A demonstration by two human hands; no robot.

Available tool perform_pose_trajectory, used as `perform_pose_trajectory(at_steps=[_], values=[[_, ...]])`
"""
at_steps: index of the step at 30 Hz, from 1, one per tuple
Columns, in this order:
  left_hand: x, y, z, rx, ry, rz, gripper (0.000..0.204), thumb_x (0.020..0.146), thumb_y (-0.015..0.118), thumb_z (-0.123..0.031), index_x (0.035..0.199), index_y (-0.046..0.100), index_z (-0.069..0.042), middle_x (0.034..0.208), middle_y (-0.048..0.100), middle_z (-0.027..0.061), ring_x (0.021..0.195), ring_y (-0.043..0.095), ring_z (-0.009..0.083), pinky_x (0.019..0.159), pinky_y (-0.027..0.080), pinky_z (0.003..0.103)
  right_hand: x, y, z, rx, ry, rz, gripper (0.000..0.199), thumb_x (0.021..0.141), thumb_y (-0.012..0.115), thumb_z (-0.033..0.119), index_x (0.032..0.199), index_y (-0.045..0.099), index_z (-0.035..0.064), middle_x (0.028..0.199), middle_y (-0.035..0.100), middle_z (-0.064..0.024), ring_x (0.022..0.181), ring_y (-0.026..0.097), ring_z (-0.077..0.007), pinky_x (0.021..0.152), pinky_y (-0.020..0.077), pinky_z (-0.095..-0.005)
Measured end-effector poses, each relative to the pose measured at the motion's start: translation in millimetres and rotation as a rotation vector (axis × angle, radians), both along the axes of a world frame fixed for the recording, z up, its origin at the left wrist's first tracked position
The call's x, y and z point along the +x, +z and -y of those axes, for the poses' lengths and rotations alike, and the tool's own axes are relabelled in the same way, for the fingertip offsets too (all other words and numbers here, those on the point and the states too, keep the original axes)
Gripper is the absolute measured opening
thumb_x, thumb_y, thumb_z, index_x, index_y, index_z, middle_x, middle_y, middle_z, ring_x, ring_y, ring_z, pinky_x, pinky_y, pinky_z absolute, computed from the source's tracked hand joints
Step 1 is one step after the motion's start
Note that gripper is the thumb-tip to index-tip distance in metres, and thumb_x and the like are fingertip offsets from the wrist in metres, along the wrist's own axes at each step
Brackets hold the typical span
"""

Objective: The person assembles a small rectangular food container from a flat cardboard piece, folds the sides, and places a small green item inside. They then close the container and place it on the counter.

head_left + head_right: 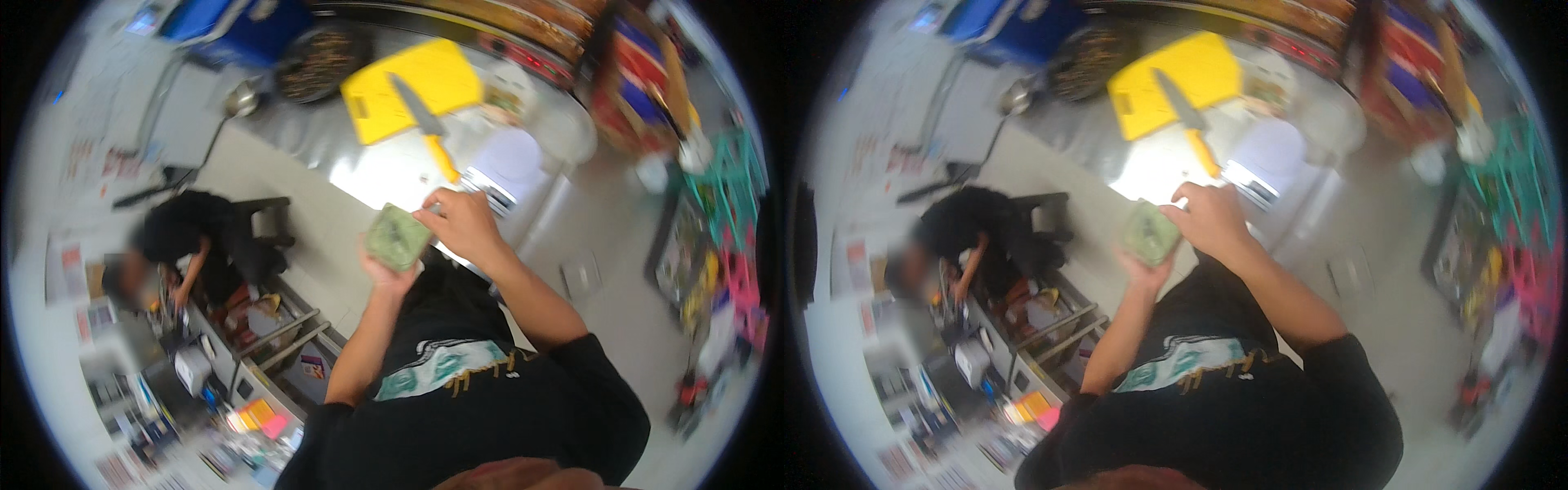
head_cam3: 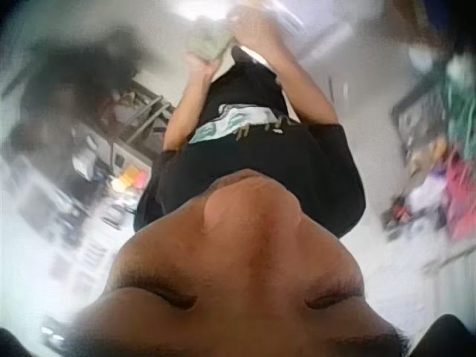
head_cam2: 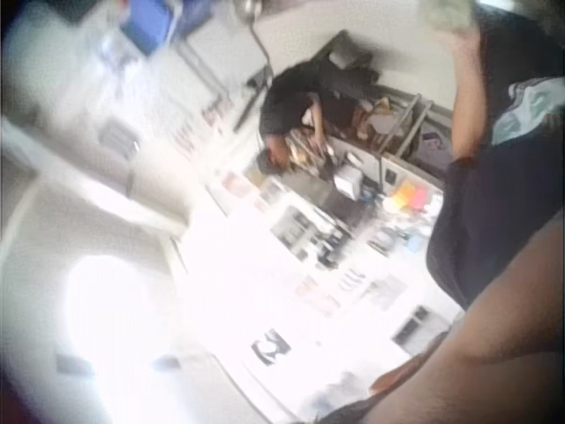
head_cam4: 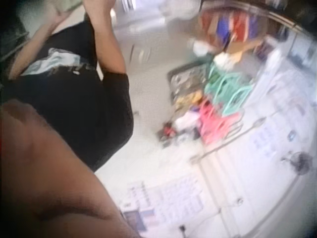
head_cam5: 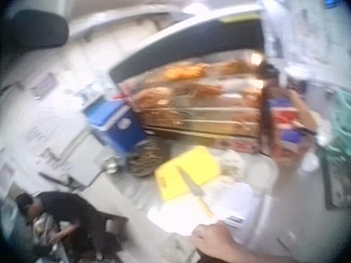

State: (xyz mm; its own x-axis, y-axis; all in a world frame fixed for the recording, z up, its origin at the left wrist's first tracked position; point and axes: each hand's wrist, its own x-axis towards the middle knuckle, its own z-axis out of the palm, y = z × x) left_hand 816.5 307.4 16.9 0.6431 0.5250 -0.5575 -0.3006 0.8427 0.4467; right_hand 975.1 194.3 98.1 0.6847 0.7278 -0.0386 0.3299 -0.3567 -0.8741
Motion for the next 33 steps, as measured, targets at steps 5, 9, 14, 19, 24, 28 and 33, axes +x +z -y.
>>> perform_pose_trajectory(at_steps=[5,9,14,19,24,28,33], values=[[-39.1,-12.5,30.6,-0.143,0.08,-0.052,0.076,0.095,0.041,-0.065,0.144,0.056,-0.009,0.138,0.061,0.0212,0.131,0.057,0.0449,0.115,0.041,0.066,27.0,-62.4,140.2,-0.205,-0.428,-0.052,0.054,0.083,0.084,0.027,0.129,0.065,0.0049,0.122,0.069,-0.0225,0.119,0.063,-0.0384,0.107,0.0429,-0.0544],[-61.4,-28.4,53.6,-0.106,0.017,-0.05,0.077,0.093,0.042,-0.067,0.145,0.056,-0.012,0.137,0.061,0.0219,0.132,0.057,0.0447,0.115,0.041,0.065,-0.9,-98.6,261.0,-0.677,-0.509,0.244,0.097,0.077,0.089,0.029,0.157,0.037,0.0106,0.152,0.045,-0.0271,0.141,0.042,-0.0458,0.117,0.034,-0.0564],[-61.6,-32.0,89.9,-0.124,-0.073,0.042,0.077,0.094,0.039,-0.068,0.148,0.055,-0.014,0.142,0.059,0.0189,0.133,0.056,0.044,0.115,0.041,0.065,-30.2,-108.3,306.2,-0.757,-0.433,0.191,0.112,0.074,0.091,0.033,0.163,0.028,0.0093,0.157,0.04,-0.0262,0.142,0.041,-0.0456,0.118,0.0331,-0.0594],[-56.9,-17.0,152.8,-0.003,-0.196,0.121,0.073,0.097,0.035,-0.064,0.147,0.055,-0.013,0.145,0.057,0.0142,0.135,0.054,0.0406,0.115,0.04,0.065,-63.6,-82.0,291.5,-0.419,-0.516,0.094,0.11,0.072,0.091,0.034,0.16,0.032,0.0075,0.151,0.046,-0.0249,0.139,0.045,-0.044,0.116,0.0382,-0.053],[-74.8,-5.0,238.3,-0.087,-0.27,0.219,0.078,0.101,0.029,-0.065,0.151,0.051,-0.009,0.148,0.056,0.013,0.137,0.053,0.0343,0.116,0.041,0.054,-143.8,2.8,275.2,-0.069,-0.205,0.286,0.107,0.069,0.09,0.035,0.158,0.037,0.005,0.146,0.05,-0.0227,0.134,0.048,-0.0412,0.112,0.0406,-0.0494],[-91.2,22.8,300.6,-0.061,-0.336,0.217,0.075,0.104,0.025,-0.061,0.15,0.05,-0.007,0.146,0.057,0.0123,0.136,0.054,0.0311,0.115,0.041,0.047,-183.4,33.6,301.5,-0.151,-0.066,0.424,0.108,0.067,0.09,0.034,0.156,0.039,0.0036,0.144,0.051,-0.0216,0.13,0.05,-0.0401,0.109,0.042,-0.05],[-100.6,40.3,363.5,-0.03,-0.445,0.23,0.077,0.104,0.027,-0.062,0.149,0.051,-0.005,0.143,0.06,0.0122,0.133,0.057,0.0289,0.113,0.044,0.044,-205.3,33.9,365.2,-0.229,-0.177,0.426,0.108,0.066,0.09,0.036,0.155,0.04,0.003,0.141,0.052,-0.0212,0.125,0.051,-0.0413,0.105,0.043,-0.0507]])
